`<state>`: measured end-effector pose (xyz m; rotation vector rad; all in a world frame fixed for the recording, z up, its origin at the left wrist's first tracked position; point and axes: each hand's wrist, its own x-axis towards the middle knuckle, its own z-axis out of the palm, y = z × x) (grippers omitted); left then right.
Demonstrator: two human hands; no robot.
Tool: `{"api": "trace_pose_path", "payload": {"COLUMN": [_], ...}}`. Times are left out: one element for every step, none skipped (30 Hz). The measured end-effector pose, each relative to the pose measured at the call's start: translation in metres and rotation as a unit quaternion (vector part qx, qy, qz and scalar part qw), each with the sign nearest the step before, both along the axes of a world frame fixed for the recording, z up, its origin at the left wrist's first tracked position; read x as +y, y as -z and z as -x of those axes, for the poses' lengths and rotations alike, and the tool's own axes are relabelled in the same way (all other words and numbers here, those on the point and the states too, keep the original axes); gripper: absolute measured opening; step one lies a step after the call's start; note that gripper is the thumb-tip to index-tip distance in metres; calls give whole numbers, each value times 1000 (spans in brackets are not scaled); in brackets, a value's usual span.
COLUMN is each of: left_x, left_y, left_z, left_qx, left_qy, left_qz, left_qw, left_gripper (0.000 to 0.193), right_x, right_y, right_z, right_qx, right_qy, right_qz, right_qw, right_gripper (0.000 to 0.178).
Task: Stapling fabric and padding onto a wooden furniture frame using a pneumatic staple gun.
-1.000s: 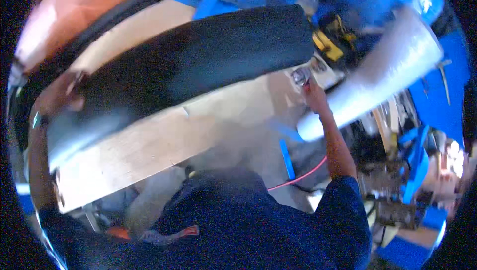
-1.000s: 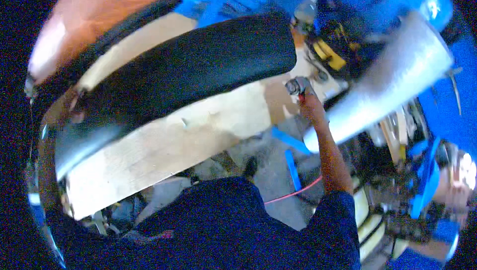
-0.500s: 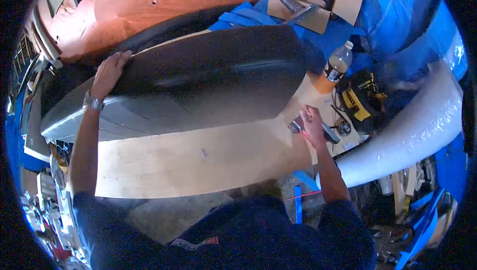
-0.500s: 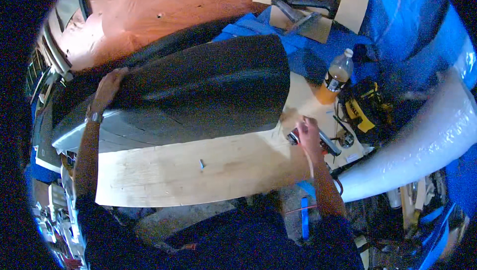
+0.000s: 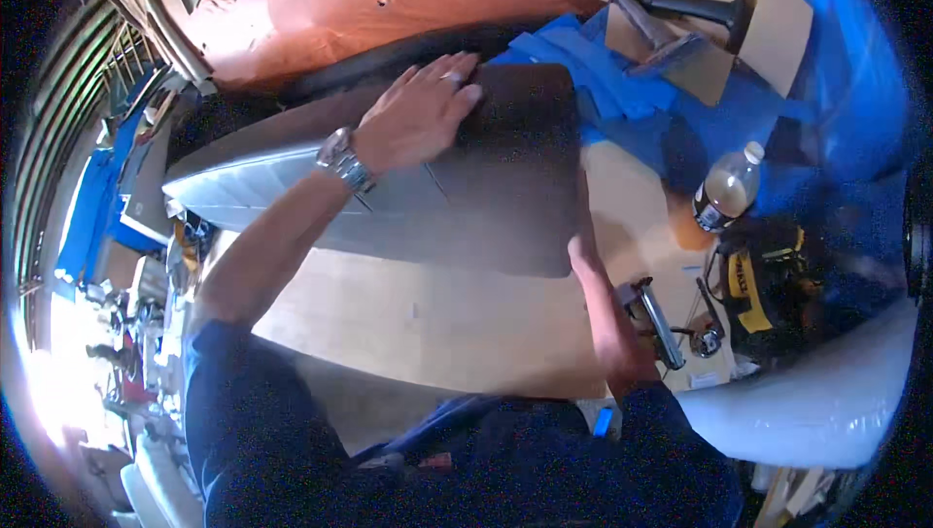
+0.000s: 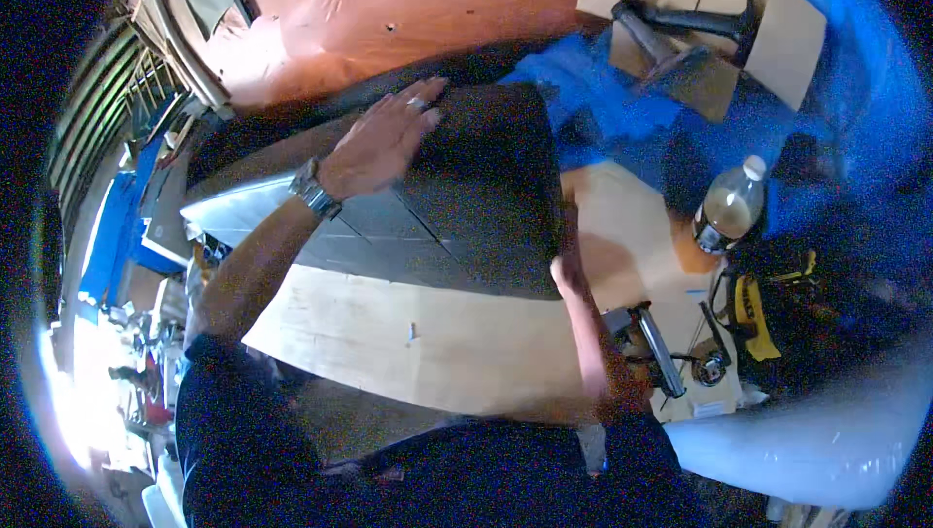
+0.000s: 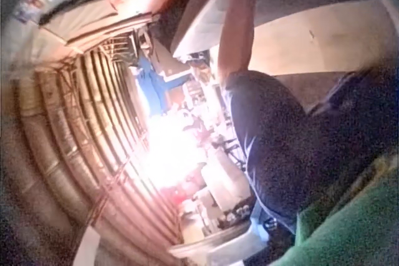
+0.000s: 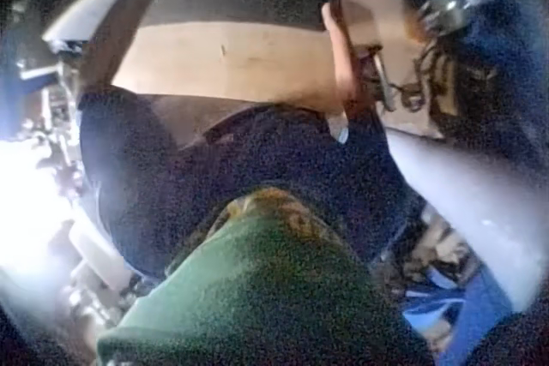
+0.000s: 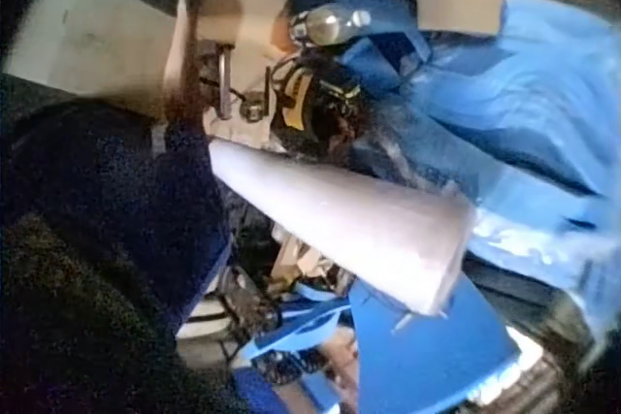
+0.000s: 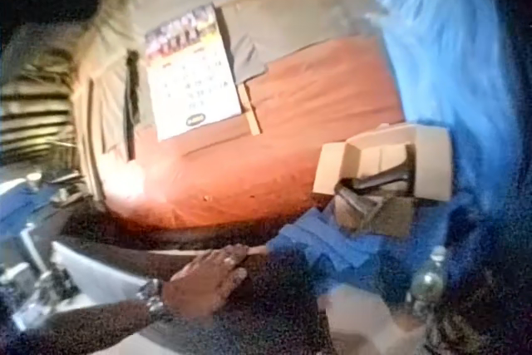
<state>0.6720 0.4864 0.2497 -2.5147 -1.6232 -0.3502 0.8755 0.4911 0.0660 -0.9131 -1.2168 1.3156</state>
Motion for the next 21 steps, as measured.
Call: {"api": "trace_pose_path", "payload": {"left_x": [-2, 0, 2, 3, -1, -5, -10, -7, -4, -9, -12, -14, -23, -34, -46, -49, -53, -57, -58, -61, -63], "left_y": [3, 4, 3, 1, 3, 3, 5, 4, 4, 7, 11, 15, 22, 26, 23, 14, 6, -1, -4, -6, -7], "left_z": [-17, -29, -38, -46, -51, -57, -61, -61, -61, -62, -62, -58, -57, -54, -49, -45, -41, -34, -28, -28, -29], "left_qx": [28, 56, 61, 83, 105, 125, 144, 149, 136, 121, 104, 86, 80, 47, 15, -17, -48, -79, -112, -147, -181], "left_qy": [37, 75, 67, 68, 68, 73, 77, 65, 60, 57, 53, 49, 44, 53, 61, 80, 100, 116, 132, 148, 166], "left_qz": [-43, -87, -84, -111, -131, -154, -177, -182, -197, -208, -219, -230, -219, -184, -158, -134, -110, -87, -65, -45, -25], "left_qw": [998, 992, 992, 988, 983, 977, 970, 970, 969, 969, 969, 968, 971, 980, 986, 988, 988, 986, 983, 977, 969], "left_gripper": [48, 45, 45, 44, 43, 42, 41, 41, 41, 41, 40, 40, 40, 39, 38, 38, 37, 37, 36, 36, 36], "right_x": [-4, -1, 3, 7, 13, 19, 11, 1, 6, 2, -4, -9, -22, -34, -38, -35, -31, -27, -22, -15, -5], "right_y": [-6, -15, -25, -36, -48, -60, -68, -76, -90, -101, -110, -119, -138, -153, -159, -166, -172, -174, -173, -163, -145], "right_z": [-2, -2, 0, 2, 10, 9, 6, 5, 8, 11, 12, 16, 27, 37, 37, 33, 26, 21, 14, 0, -16], "right_qx": [-8, -16, -23, -31, -40, -49, -60, -68, -76, -86, -98, -111, -137, -157, -160, 10, 178, 341, 488, 479, 389], "right_qy": [-1, -2, -2, -2, -4, -2, 0, -2, -3, -4, -6, -7, 86, 174, 168, 94, 18, -64, -145, -148, -114], "right_qz": [-11, -25, -41, -58, -69, -83, -97, -123, -149, -170, -190, -210, -373, -523, -523, -501, -461, -404, -332, -336, -336], "right_qw": [1000, 1000, 999, 998, 997, 995, 993, 990, 986, 982, 977, 971, 914, 819, 820, 860, 869, 846, 794, 797, 850], "right_gripper": [50, 50, 50, 50, 50, 50, 50, 51, 51, 51, 52, 52, 55, 57, 57, 55, 52, 50, 49, 49, 47]}}
